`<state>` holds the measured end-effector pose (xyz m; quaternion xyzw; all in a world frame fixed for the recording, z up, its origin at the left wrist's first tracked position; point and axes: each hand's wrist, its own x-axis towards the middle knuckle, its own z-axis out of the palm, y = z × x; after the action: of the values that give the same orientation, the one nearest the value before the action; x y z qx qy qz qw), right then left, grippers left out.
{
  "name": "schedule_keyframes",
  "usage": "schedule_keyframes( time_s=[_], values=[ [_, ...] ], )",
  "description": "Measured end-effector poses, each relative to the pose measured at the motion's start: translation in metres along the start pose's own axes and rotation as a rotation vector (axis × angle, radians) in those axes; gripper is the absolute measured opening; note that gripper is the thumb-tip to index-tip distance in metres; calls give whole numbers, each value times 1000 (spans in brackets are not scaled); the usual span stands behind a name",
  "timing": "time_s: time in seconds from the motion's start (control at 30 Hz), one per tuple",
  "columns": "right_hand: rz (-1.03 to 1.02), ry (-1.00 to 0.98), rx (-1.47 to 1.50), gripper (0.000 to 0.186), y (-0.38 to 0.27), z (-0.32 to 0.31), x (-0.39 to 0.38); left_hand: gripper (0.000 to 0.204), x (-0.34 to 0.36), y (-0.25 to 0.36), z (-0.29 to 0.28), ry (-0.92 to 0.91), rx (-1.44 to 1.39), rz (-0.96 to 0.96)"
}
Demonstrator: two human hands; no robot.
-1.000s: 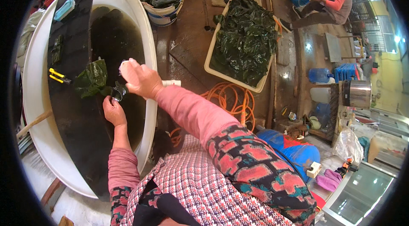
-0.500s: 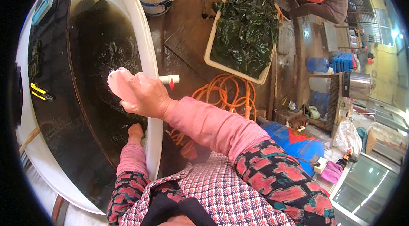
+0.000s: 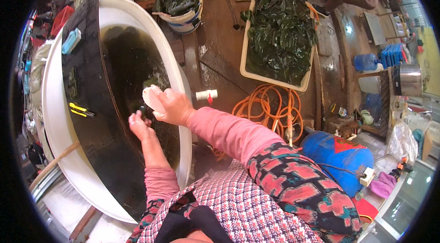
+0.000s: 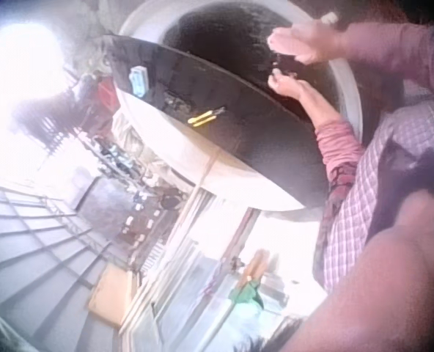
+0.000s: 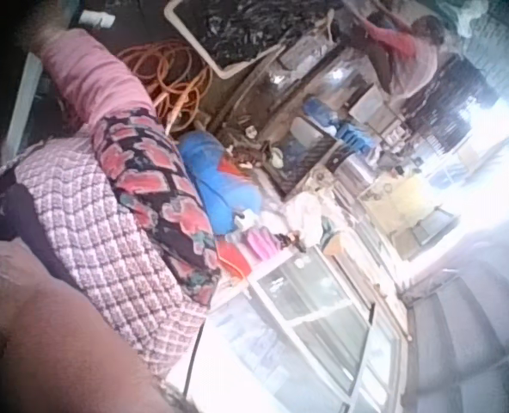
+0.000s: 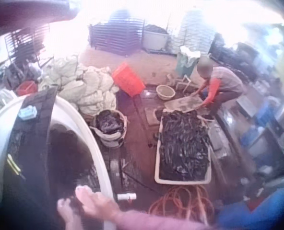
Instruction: The person scrubs large dark green seaweed sheets on a black board using a pink brush, repeatedly dipping them into a white basin of water and placing them into a nearby tray. The person handles each sheet one at a time, flipping and scrubbing both sides before moving to the next.
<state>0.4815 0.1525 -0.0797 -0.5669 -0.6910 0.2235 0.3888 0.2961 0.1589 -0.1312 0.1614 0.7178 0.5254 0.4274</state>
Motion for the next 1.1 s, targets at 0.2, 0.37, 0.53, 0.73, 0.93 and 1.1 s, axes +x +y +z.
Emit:
schedule_keyframes(
  time_s=[0.2,0.37,0.53,0.73,0.93,1.1],
  values=[
    [76,-23,-17,81,-5,1,-1,18,-55,139,66,9,214,546],
    [250,-329,88,64,-2,-5,10,24,-139,176,169,-274,393,1114],
    [141,-559,-59,61,5,-1,12,62,-208,147,201,-1051,185,1029],
    [35,-23,56,83,2,3,-3,60,-136,99,31,-364,708,1150],
    [7,-20,-32,86,-5,-2,1,96,-151,50,-164,-37,1545,657],
    [78,-142,-102,85,-9,-5,3,93,-157,1,-206,45,1610,571]
  ],
)
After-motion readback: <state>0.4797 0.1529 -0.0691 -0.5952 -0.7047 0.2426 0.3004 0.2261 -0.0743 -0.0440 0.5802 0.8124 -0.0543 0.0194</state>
